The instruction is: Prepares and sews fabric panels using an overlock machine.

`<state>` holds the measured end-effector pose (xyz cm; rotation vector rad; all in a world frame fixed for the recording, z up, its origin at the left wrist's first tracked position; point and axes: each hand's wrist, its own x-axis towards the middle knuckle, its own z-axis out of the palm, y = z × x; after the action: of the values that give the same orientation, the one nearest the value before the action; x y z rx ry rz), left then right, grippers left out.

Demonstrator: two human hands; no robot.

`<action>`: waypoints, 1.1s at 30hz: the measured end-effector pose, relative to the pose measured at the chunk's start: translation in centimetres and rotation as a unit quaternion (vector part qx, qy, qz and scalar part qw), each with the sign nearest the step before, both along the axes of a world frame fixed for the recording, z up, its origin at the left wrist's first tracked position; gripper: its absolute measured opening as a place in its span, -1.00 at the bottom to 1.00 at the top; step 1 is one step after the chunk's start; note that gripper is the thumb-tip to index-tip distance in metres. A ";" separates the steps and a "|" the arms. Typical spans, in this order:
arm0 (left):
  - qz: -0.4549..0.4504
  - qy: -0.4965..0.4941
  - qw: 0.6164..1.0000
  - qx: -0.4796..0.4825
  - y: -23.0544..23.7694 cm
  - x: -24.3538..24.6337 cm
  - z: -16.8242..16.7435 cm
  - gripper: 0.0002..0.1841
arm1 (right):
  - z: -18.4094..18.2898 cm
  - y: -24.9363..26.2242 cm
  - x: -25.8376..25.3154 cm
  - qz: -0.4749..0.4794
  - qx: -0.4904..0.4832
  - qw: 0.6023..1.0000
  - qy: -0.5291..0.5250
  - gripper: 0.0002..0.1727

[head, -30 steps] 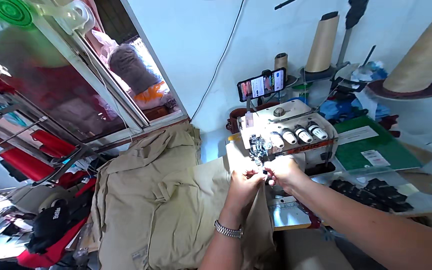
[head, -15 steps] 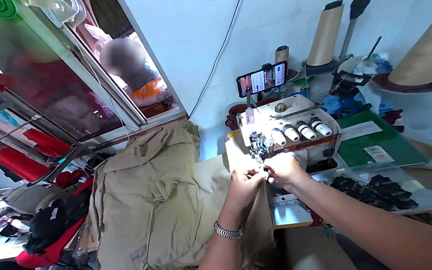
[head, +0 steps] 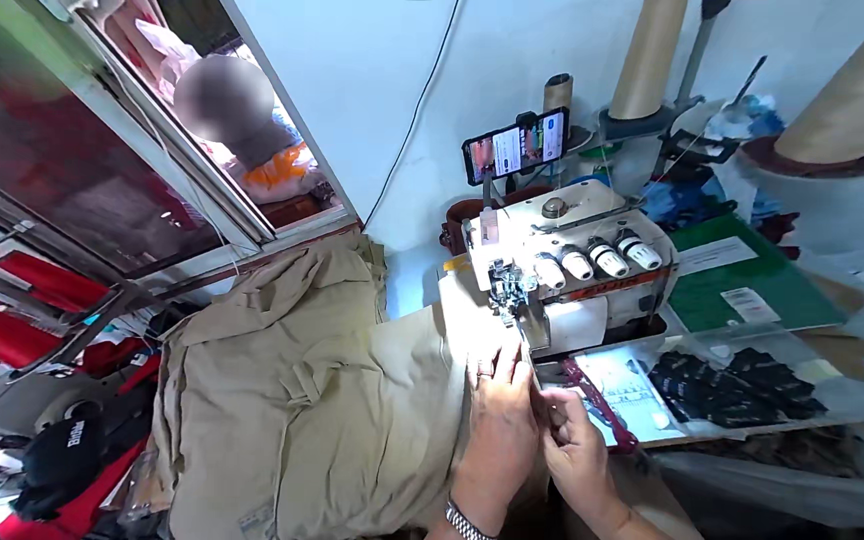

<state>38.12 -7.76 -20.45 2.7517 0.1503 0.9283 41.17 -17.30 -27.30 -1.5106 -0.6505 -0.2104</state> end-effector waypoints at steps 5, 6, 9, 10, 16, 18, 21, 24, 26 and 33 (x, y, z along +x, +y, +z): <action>-0.060 0.014 0.994 -0.088 1.3 -0.8 0.5 -0.80 | 0.8 0.0 -0.1 -0.061 -0.043 0.997 -0.008 -0.72; -0.056 0.004 0.992 -0.116 1.8 -1.7 0.8 -0.78 | 0.9 0.0 0.1 -0.061 -0.056 0.997 -0.002 -0.74; 0.101 0.029 0.980 -0.171 4.7 -6.8 2.2 -0.70 | 0.8 -0.1 0.2 -0.047 -0.082 0.995 0.016 -0.69; 0.187 0.079 0.960 -0.194 6.0 -9.1 2.8 -0.64 | 0.7 -0.2 0.1 -0.044 -0.085 0.995 0.018 -0.68; 0.311 0.206 0.887 -0.273 13.9 -19.0 -2.2 -0.72 | 0.6 -0.3 0.1 -0.045 -0.090 0.994 0.036 -0.69; 0.270 0.133 0.903 -0.305 14.6 -20.0 -2.9 -0.85 | 0.7 0.1 0.7 -0.038 -0.080 0.995 0.042 -0.72; 0.281 -0.035 0.911 -0.300 14.6 -19.8 -1.4 -0.82 | 0.2 0.2 0.9 -0.002 -0.027 0.998 0.049 -0.70; 0.277 -0.100 0.908 -0.298 15.5 -19.0 -1.2 -0.81 | -1.4 -1.0 -0.9 0.054 0.009 0.998 0.042 -0.62; 0.258 -0.059 0.912 -0.313 16.5 -18.7 -2.9 -0.79 | -3.3 -2.4 -2.5 0.072 0.000 0.997 0.026 -0.63; 0.238 -0.046 0.917 -0.317 16.9 -19.0 -5.5 -0.76 | -9.2 -7.2 -5.2 0.063 -0.092 0.993 0.032 -0.58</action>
<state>19.09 9.15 -25.95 2.0857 0.9570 0.9033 35.97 -24.53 -36.48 -1.6381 -0.7267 -0.0041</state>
